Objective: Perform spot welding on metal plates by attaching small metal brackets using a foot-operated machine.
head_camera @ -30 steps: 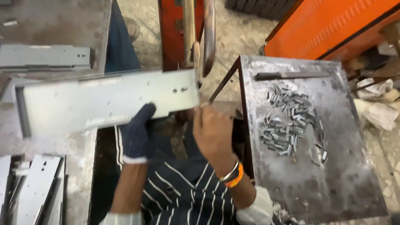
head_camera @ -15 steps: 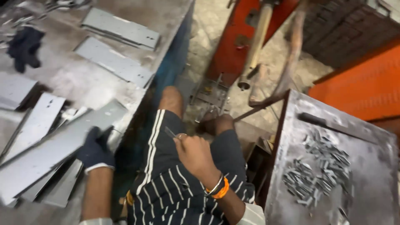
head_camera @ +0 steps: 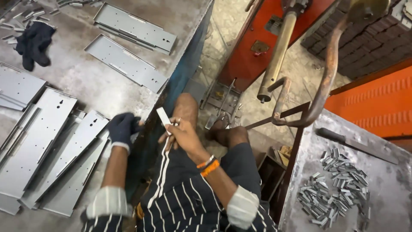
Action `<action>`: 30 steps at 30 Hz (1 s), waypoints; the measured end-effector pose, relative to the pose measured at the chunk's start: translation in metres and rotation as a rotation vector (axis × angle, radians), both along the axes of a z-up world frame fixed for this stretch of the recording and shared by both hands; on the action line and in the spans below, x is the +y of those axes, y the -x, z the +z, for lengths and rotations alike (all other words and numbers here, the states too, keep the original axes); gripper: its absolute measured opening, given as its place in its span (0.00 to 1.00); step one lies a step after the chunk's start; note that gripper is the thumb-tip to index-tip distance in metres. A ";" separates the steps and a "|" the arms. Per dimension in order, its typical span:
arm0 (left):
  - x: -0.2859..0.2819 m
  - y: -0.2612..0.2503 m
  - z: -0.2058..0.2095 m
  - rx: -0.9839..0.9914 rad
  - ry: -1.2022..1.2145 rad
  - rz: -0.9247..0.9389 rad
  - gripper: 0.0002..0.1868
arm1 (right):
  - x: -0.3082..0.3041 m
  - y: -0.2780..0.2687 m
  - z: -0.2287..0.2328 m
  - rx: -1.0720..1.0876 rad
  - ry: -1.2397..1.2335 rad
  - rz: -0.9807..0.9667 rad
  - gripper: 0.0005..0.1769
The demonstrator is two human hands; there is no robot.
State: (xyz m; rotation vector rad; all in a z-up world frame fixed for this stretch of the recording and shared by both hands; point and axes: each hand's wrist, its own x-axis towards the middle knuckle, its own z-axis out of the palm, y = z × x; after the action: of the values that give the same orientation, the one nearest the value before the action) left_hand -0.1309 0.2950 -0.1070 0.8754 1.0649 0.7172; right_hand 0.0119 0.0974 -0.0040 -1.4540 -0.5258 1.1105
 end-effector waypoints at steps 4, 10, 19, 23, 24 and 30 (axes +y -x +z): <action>0.039 -0.064 -0.008 -0.047 -0.074 -0.034 0.15 | 0.026 -0.008 -0.038 0.206 -0.129 -0.033 0.14; 0.096 -0.114 -0.017 0.097 0.059 -0.075 0.18 | 0.028 -0.022 -0.072 0.168 -0.185 -0.127 0.15; 0.086 -0.111 0.015 0.252 -0.028 -0.234 0.13 | 0.034 -0.030 -0.062 0.178 -0.161 -0.174 0.15; 0.067 -0.081 -0.055 0.035 -0.211 -0.051 0.08 | 0.030 -0.030 -0.064 0.164 -0.181 -0.184 0.14; 0.064 -0.072 -0.058 0.036 -0.216 -0.061 0.08 | 0.029 -0.030 -0.066 0.164 -0.186 -0.194 0.14; 0.063 -0.046 -0.061 -0.249 0.189 -0.202 0.14 | 0.006 -0.036 -0.067 0.150 -0.221 -0.216 0.13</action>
State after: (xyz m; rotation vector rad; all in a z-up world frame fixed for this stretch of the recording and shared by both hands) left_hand -0.0846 0.3577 -0.1682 0.6992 0.7951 0.5307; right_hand 0.0477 0.1038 -0.0714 -1.1944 -0.3634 0.9495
